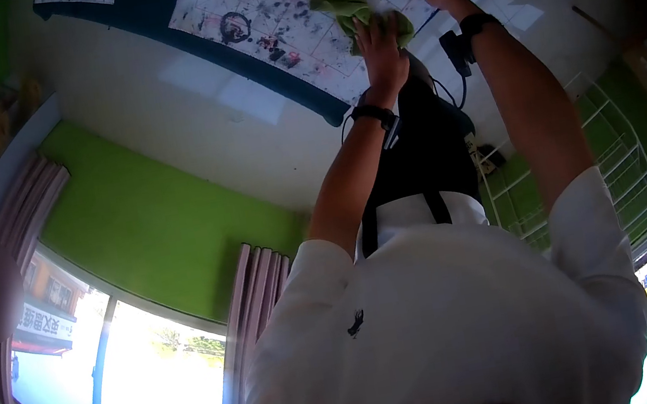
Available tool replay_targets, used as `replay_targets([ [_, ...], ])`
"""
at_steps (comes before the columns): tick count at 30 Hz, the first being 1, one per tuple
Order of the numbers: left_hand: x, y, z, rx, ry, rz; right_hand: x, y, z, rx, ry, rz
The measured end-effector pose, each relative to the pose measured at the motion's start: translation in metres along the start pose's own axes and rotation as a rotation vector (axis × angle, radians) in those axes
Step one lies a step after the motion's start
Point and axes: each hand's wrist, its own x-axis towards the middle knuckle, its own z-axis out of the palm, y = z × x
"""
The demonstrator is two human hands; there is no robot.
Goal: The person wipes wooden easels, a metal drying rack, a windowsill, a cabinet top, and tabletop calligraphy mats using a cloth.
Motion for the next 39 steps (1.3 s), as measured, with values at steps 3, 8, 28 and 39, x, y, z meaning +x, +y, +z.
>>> replay_targets([
  [3,-0.039,-0.003,0.025,0.099,-0.254,0.291,-0.004,0.007,0.005,0.177,0.019,0.002],
  [8,-0.044,-0.052,-0.037,0.081,-0.309,0.272,-0.041,-0.001,-0.010,0.183,0.129,-0.143],
  [28,-0.072,0.206,-0.020,0.042,-1.138,0.570,-0.402,0.128,0.001,0.822,0.405,-0.115],
  [39,-0.181,0.415,0.098,-0.084,-1.118,0.721,-0.553,0.310,-0.014,1.002,0.824,-0.043],
])
